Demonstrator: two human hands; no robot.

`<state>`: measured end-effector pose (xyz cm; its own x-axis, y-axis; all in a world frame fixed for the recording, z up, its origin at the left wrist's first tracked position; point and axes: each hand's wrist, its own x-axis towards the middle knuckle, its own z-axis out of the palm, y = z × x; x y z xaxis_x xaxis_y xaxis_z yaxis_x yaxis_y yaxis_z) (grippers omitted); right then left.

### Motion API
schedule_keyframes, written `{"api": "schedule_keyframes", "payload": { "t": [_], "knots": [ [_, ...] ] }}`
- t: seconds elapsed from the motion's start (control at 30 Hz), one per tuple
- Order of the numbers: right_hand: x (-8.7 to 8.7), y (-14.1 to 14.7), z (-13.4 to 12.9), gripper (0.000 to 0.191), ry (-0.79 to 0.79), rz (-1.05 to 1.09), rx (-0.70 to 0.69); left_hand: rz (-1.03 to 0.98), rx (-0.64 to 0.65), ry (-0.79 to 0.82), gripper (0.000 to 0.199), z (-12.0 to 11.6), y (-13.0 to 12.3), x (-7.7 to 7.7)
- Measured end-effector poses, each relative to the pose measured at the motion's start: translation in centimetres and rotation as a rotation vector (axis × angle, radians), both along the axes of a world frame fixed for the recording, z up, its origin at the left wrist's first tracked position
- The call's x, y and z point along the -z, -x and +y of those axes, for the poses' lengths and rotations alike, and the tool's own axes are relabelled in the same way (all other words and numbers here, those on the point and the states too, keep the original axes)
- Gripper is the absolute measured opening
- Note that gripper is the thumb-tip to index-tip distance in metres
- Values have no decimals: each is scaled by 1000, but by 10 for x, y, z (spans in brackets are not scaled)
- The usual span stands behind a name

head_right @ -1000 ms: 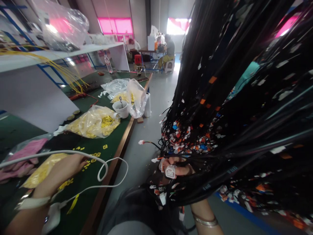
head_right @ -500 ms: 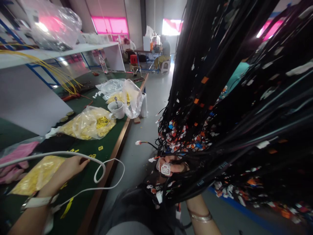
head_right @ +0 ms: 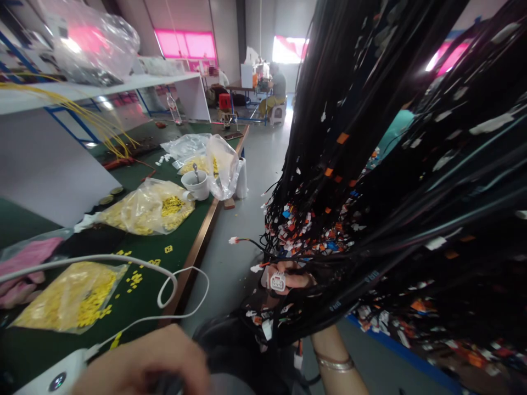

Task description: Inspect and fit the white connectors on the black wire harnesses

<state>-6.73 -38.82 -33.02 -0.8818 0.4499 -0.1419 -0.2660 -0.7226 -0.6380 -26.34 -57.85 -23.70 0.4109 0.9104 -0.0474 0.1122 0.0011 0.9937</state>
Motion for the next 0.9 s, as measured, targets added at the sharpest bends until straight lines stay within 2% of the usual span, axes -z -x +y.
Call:
{"api": "schedule_keyframes", "payload": {
  "t": [0.07,0.13,0.23,0.33,0.53,0.77,0.9],
  "knots": [
    [0,1,-1,14,2,9,26,30,-206,81,18,21,-25,10],
    [-1,2,-1,13,-4,18,43,-20,-354,101,14,42,-42,24],
    [-1,2,3,14,-7,27,47,-172,-493,62,12,69,-55,44],
    [0,2,8,15,-27,-31,80,-235,-631,51,9,87,-63,56],
    [4,0,15,22,-41,-82,106,-214,-694,29,7,98,-66,60],
    [5,-2,14,21,-1,-99,110,-290,-786,-71,9,102,-70,71],
    [6,-1,12,21,32,-83,141,-406,-831,-53,14,103,-82,74]
  ]
}}
